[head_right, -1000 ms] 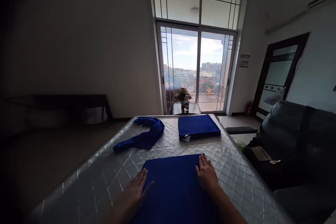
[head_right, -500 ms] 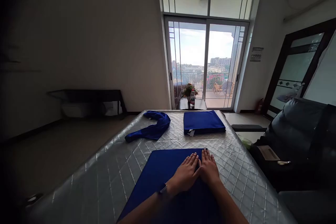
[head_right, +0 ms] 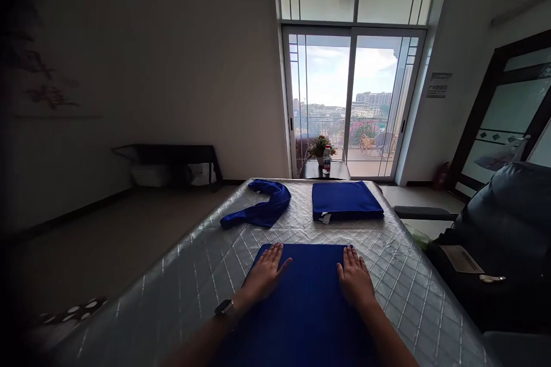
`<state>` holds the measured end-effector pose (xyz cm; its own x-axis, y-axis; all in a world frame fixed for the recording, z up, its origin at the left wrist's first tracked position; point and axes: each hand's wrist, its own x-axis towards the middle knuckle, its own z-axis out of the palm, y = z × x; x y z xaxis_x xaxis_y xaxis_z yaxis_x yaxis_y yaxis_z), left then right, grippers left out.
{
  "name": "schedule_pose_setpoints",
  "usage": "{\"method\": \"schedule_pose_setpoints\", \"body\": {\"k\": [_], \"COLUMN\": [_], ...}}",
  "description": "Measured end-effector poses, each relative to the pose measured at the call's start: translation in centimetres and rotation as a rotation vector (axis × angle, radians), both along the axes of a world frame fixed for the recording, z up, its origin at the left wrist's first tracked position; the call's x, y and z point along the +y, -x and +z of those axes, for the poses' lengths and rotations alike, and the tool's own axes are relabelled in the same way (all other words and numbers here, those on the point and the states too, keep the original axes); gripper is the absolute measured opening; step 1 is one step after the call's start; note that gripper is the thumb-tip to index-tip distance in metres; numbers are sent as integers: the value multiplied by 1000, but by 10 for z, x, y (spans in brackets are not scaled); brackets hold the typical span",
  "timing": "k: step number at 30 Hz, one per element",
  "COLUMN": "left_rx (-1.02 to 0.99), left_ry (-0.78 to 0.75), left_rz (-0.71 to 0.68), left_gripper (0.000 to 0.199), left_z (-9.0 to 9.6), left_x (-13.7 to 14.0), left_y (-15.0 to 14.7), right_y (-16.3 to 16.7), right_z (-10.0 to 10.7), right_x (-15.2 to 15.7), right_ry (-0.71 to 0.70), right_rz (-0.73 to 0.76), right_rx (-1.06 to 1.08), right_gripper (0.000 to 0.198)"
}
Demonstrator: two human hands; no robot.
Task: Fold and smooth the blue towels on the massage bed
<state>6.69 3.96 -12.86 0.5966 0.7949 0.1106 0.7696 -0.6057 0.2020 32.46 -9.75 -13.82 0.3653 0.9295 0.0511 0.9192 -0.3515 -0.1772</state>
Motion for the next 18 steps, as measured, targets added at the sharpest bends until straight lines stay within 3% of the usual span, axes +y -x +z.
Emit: {"method": "schedule_pose_setpoints", "body": {"k": [4,13,18], "left_rx": [-16,-90,-104], "left_ry": [-40,-72,-97], "left_rz": [75,51,43], "left_gripper": [87,91,89], "left_z": [-9,-23,-28], "left_x": [19,24,27], "left_y": [34,33,34], "right_y": [0,-3,-4], "right_z": [-2,12,8], "right_x": [-1,7,13], "right_ry": [-12,66,24], "right_rz": [-3,8,5], "right_rx": [-8,-36,-14], "right_gripper": [69,69,70]}}
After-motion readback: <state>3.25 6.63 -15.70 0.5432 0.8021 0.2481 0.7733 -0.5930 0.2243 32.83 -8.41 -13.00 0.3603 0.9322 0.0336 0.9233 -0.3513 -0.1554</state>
